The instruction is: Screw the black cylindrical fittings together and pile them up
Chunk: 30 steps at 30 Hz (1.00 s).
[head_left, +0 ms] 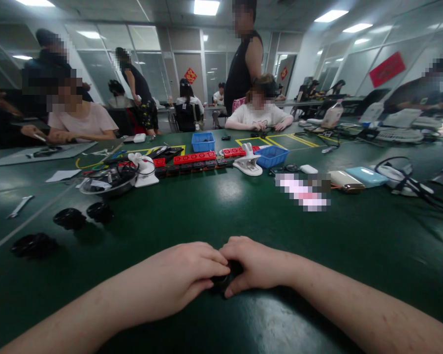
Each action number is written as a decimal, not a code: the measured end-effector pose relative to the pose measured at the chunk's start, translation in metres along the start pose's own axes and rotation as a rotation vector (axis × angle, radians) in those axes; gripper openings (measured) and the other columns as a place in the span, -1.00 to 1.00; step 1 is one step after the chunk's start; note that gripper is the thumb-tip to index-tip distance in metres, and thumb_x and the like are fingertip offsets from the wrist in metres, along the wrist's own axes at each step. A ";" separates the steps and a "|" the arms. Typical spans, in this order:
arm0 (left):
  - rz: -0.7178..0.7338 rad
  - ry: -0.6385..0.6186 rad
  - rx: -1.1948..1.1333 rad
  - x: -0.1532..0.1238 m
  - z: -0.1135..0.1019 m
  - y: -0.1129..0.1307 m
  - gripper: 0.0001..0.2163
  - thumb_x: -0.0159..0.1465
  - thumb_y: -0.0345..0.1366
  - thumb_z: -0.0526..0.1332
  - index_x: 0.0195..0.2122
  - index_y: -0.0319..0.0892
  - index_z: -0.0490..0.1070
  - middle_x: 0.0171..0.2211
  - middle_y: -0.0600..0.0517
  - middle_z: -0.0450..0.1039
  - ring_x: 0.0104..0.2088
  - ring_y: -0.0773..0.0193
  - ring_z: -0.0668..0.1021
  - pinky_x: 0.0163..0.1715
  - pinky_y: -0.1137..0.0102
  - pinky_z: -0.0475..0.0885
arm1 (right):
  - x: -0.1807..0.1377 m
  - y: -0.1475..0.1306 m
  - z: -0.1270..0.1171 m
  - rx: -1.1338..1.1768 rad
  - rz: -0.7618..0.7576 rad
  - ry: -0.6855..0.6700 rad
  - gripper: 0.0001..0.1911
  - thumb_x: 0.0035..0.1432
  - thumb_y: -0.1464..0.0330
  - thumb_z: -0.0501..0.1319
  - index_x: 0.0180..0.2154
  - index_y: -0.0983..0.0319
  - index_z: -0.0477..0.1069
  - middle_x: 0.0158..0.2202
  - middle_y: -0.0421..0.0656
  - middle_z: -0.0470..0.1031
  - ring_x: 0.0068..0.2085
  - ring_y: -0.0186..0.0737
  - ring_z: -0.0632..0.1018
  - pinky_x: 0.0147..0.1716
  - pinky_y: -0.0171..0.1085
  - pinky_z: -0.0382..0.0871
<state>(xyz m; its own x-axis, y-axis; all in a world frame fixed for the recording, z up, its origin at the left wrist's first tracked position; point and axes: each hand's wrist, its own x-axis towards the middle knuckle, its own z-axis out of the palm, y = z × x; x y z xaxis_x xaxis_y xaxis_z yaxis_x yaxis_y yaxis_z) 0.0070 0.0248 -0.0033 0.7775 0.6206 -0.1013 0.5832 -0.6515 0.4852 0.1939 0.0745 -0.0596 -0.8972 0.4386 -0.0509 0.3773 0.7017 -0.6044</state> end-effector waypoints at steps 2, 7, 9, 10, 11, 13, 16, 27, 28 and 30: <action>-0.004 -0.009 0.006 0.003 0.002 0.000 -0.68 0.22 -0.55 0.10 -0.07 -0.05 0.39 -0.09 0.10 0.43 -0.09 0.32 0.44 -0.07 0.45 0.27 | 0.000 0.000 0.000 0.001 -0.001 -0.001 -0.72 -0.14 0.34 0.36 -0.32 0.25 0.41 -0.40 -0.24 0.41 -0.30 -0.27 0.37 -0.30 -0.33 0.18; -0.134 0.012 0.119 0.013 0.006 0.008 -0.80 0.18 -0.47 0.18 -0.20 -0.10 0.45 -0.24 0.05 0.46 -0.23 0.24 0.48 -0.23 0.40 0.35 | 0.000 0.000 0.001 -0.013 -0.009 0.008 -0.73 -0.11 0.31 0.35 -0.32 0.25 0.41 -0.40 -0.24 0.39 -0.31 -0.29 0.37 -0.30 -0.33 0.17; -0.275 0.002 0.197 0.018 0.011 0.013 -0.84 0.14 -0.34 0.25 -0.23 -0.15 0.46 -0.30 0.01 0.46 -0.28 0.18 0.49 -0.30 0.36 0.38 | 0.000 0.001 0.001 -0.014 -0.008 0.005 -0.73 -0.09 0.30 0.33 -0.30 0.24 0.41 -0.39 -0.24 0.39 -0.33 -0.30 0.36 -0.31 -0.33 0.17; -0.336 0.006 0.247 0.020 0.015 0.015 -0.82 0.12 -0.27 0.27 -0.25 -0.19 0.47 -0.33 -0.02 0.45 -0.30 0.14 0.49 -0.32 0.32 0.39 | 0.000 0.001 0.001 -0.014 -0.008 0.000 -0.73 -0.09 0.29 0.33 -0.30 0.24 0.40 -0.40 -0.24 0.38 -0.33 -0.30 0.36 -0.33 -0.34 0.17; -0.380 0.021 0.302 0.022 0.020 0.017 -0.77 0.11 -0.21 0.28 -0.27 -0.23 0.47 -0.35 -0.04 0.45 -0.31 0.11 0.49 -0.33 0.29 0.39 | 0.001 0.001 0.001 -0.018 -0.007 -0.004 -0.73 -0.09 0.28 0.33 -0.31 0.24 0.40 -0.42 -0.24 0.38 -0.34 -0.30 0.35 -0.34 -0.34 0.17; -0.422 0.083 0.414 0.025 0.029 0.019 -0.71 0.12 -0.12 0.25 -0.31 -0.29 0.46 -0.40 -0.08 0.45 -0.34 0.07 0.49 -0.33 0.22 0.39 | 0.001 0.001 0.002 -0.036 -0.002 -0.007 -0.74 -0.10 0.27 0.33 -0.35 0.26 0.38 -0.45 -0.24 0.36 -0.36 -0.30 0.35 -0.35 -0.34 0.17; -0.437 0.199 0.509 0.026 0.039 0.018 -0.61 0.12 0.01 0.20 -0.40 -0.30 0.45 -0.47 -0.08 0.43 -0.40 0.06 0.48 -0.34 0.16 0.37 | 0.002 0.002 0.003 -0.061 0.001 0.005 -0.74 -0.12 0.31 0.34 -0.37 0.27 0.37 -0.45 -0.24 0.35 -0.36 -0.29 0.35 -0.33 -0.33 0.19; 0.047 0.096 -0.006 0.001 -0.003 0.002 -0.75 0.19 -0.54 0.15 -0.18 -0.08 0.42 -0.08 0.08 0.38 -0.07 0.29 0.40 -0.06 0.41 0.26 | 0.003 0.000 0.001 0.008 -0.040 0.006 -0.73 -0.08 0.33 0.32 -0.27 0.23 0.41 -0.31 -0.21 0.43 -0.28 -0.27 0.39 -0.25 -0.29 0.19; 0.049 0.067 -0.027 0.000 -0.004 0.000 -0.71 0.18 -0.57 0.15 -0.16 -0.07 0.42 -0.04 0.09 0.37 -0.04 0.30 0.39 -0.03 0.43 0.25 | 0.003 0.001 0.001 0.010 -0.032 0.005 -0.72 -0.09 0.34 0.33 -0.26 0.24 0.41 -0.31 -0.21 0.43 -0.27 -0.26 0.39 -0.25 -0.29 0.19; 0.040 0.026 -0.033 0.001 -0.005 -0.002 -0.68 0.16 -0.60 0.15 -0.14 -0.07 0.42 -0.05 0.08 0.39 -0.05 0.30 0.40 -0.03 0.43 0.25 | 0.003 0.001 0.002 0.013 -0.022 0.000 -0.71 -0.10 0.34 0.34 -0.27 0.24 0.41 -0.33 -0.21 0.43 -0.28 -0.26 0.39 -0.24 -0.28 0.18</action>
<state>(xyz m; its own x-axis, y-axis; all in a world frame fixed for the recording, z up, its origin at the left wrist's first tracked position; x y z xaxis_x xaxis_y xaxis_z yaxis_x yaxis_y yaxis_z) 0.0056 0.0292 -0.0006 0.7935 0.6057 -0.0586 0.5432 -0.6615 0.5171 0.1907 0.0755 -0.0618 -0.9051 0.4236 -0.0374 0.3548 0.7037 -0.6155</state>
